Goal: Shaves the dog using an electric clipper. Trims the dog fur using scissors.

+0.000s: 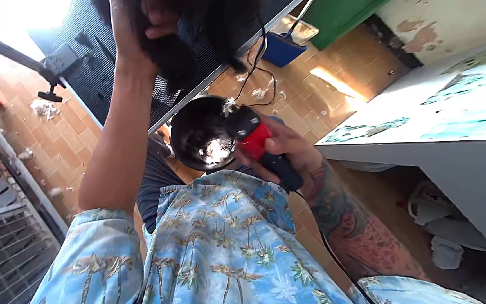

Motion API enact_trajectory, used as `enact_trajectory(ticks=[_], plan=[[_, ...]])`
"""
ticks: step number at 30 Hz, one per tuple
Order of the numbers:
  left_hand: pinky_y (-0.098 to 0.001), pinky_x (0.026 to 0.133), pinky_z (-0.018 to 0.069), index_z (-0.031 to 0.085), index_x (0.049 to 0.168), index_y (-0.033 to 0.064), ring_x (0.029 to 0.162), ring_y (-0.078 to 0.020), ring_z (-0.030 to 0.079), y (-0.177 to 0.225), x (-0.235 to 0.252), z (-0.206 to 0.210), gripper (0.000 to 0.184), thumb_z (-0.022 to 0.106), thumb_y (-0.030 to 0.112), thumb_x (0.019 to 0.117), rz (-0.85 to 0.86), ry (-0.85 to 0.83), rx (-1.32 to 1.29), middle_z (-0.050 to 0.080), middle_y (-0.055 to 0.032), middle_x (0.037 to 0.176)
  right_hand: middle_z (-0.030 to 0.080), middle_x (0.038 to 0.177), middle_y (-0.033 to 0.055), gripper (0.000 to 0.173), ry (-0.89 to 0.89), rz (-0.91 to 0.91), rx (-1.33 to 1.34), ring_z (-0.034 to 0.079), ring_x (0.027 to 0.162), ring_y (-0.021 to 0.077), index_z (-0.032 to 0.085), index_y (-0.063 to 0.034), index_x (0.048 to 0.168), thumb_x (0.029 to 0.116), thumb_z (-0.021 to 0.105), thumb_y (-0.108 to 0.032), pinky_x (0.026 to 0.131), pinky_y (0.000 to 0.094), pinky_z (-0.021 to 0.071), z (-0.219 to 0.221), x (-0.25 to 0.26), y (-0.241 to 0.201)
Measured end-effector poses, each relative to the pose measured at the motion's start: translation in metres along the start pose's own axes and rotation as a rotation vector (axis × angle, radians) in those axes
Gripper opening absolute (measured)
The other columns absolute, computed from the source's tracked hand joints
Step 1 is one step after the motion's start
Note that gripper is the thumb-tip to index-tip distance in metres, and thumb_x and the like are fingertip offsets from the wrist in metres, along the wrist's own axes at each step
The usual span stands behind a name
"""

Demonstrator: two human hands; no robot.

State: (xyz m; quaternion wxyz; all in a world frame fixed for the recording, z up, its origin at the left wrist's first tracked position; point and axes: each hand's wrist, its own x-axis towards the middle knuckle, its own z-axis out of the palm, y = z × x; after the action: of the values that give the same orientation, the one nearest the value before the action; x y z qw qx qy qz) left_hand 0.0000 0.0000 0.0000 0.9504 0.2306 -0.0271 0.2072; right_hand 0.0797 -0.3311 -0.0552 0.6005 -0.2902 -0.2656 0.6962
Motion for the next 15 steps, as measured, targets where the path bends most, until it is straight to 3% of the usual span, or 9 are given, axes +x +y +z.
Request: enact_trajectory(ticks=[3, 4, 7, 8, 9, 11, 12, 13, 15], plan=[[-0.0209, 0.047, 0.0419, 0.055, 0.070, 0.0084, 0.049, -0.0074, 0.049, 0.002, 0.005, -0.001, 0.066, 0.014, 0.044, 0.1081, -0.023, 0.043, 0.198, 0.051, -0.0012, 0.055, 0.068, 0.093, 0.0066, 0.045, 0.308, -0.101, -0.223, 0.060, 0.052, 0.0107, 0.055, -0.0220, 0.132, 0.0963, 0.067, -0.046, 0.043, 0.0246, 0.0531, -0.027, -0.021, -0.034], [-0.0237, 0.051, 0.0454, 0.056, 0.072, 0.0099, 0.053, -0.0098, 0.053, 0.003, 0.006, -0.002, 0.067, 0.010, 0.044, 0.1076, -0.038, 0.063, 0.280, 0.054, -0.0020, 0.057, 0.067, 0.095, 0.0051, 0.041, 0.408, -0.142, -0.308, 0.060, 0.057, 0.0105, 0.055, -0.0203, 0.130, 0.0972, 0.065, -0.044, 0.047, 0.0257, 0.0541, -0.037, -0.022, -0.047], [-0.0337, 0.071, 0.0571, 0.061, 0.088, 0.0109, 0.073, -0.0176, 0.065, 0.007, 0.008, -0.008, 0.061, 0.012, 0.040, 0.1089, -0.063, 0.032, 0.468, 0.065, -0.0070, 0.075, 0.065, 0.116, 0.0059, 0.056, 0.494, -0.267, -0.343, 0.068, 0.094, 0.0210, 0.048, -0.0183, 0.138, 0.0872, 0.071, -0.027, 0.081, 0.0436, 0.0610, -0.071, -0.016, -0.086], [-0.0360, 0.077, 0.0579, 0.062, 0.094, 0.0112, 0.080, -0.0191, 0.066, 0.008, 0.009, -0.010, 0.056, 0.015, 0.036, 0.1094, -0.074, 0.016, 0.498, 0.067, -0.0079, 0.081, 0.065, 0.123, 0.0074, 0.060, 0.488, -0.303, -0.325, 0.069, 0.102, 0.0243, 0.048, -0.0175, 0.139, 0.0854, 0.074, -0.025, 0.086, 0.0478, 0.0614, -0.083, -0.012, -0.097], [-0.0376, 0.081, 0.0580, 0.062, 0.098, 0.0113, 0.086, -0.0201, 0.067, 0.010, 0.010, -0.012, 0.049, 0.019, 0.032, 0.1092, -0.085, 0.015, 0.528, 0.068, -0.0081, 0.088, 0.065, 0.127, 0.0071, 0.058, 0.479, -0.332, -0.324, 0.069, 0.103, 0.0238, 0.049, -0.0177, 0.139, 0.0873, 0.073, -0.027, 0.083, 0.0452, 0.0624, -0.093, -0.006, -0.105], [-0.0390, 0.088, 0.0583, 0.062, 0.106, 0.0121, 0.096, -0.0196, 0.069, 0.016, 0.008, -0.016, 0.038, 0.026, 0.023, 0.1080, -0.103, 0.023, 0.612, 0.071, -0.0070, 0.098, 0.065, 0.123, 0.0054, 0.041, 0.472, -0.373, -0.286, 0.070, 0.091, 0.0170, 0.050, -0.0179, 0.138, 0.0988, 0.055, -0.029, 0.070, 0.0316, 0.0619, -0.112, 0.010, -0.118], [-0.0382, 0.087, 0.0588, 0.062, 0.107, 0.0130, 0.096, -0.0177, 0.069, 0.018, 0.007, -0.017, 0.033, 0.030, 0.020, 0.1077, -0.106, 0.047, 0.662, 0.071, -0.0051, 0.099, 0.068, 0.112, 0.0044, 0.034, 0.489, -0.396, -0.230, 0.069, 0.080, 0.0132, 0.054, -0.0156, 0.135, 0.1071, 0.041, -0.030, 0.061, 0.0260, 0.0594, -0.118, 0.022, -0.123], [-0.0376, 0.086, 0.0592, 0.060, 0.108, 0.0138, 0.096, -0.0163, 0.069, 0.021, 0.007, -0.017, 0.027, 0.034, 0.017, 0.1072, -0.112, 0.076, 0.715, 0.071, -0.0034, 0.098, 0.069, 0.099, 0.0040, 0.043, 0.509, -0.404, -0.178, 0.066, 0.071, 0.0117, 0.057, -0.0119, 0.134, 0.1112, 0.028, -0.034, 0.057, 0.0241, 0.0572, -0.124, 0.035, -0.129], [-0.0355, 0.082, 0.0605, 0.058, 0.106, 0.0157, 0.091, -0.0129, 0.070, 0.026, 0.006, -0.016, 0.018, 0.040, 0.010, 0.1047, -0.122, 0.134, 0.822, 0.071, 0.0006, 0.094, 0.067, 0.097, 0.0071, 0.059, 0.480, -0.405, -0.109, 0.065, 0.072, 0.0157, 0.055, -0.0087, 0.137, 0.1114, 0.011, -0.038, 0.061, 0.0294, 0.0575, -0.142, 0.057, -0.144]])
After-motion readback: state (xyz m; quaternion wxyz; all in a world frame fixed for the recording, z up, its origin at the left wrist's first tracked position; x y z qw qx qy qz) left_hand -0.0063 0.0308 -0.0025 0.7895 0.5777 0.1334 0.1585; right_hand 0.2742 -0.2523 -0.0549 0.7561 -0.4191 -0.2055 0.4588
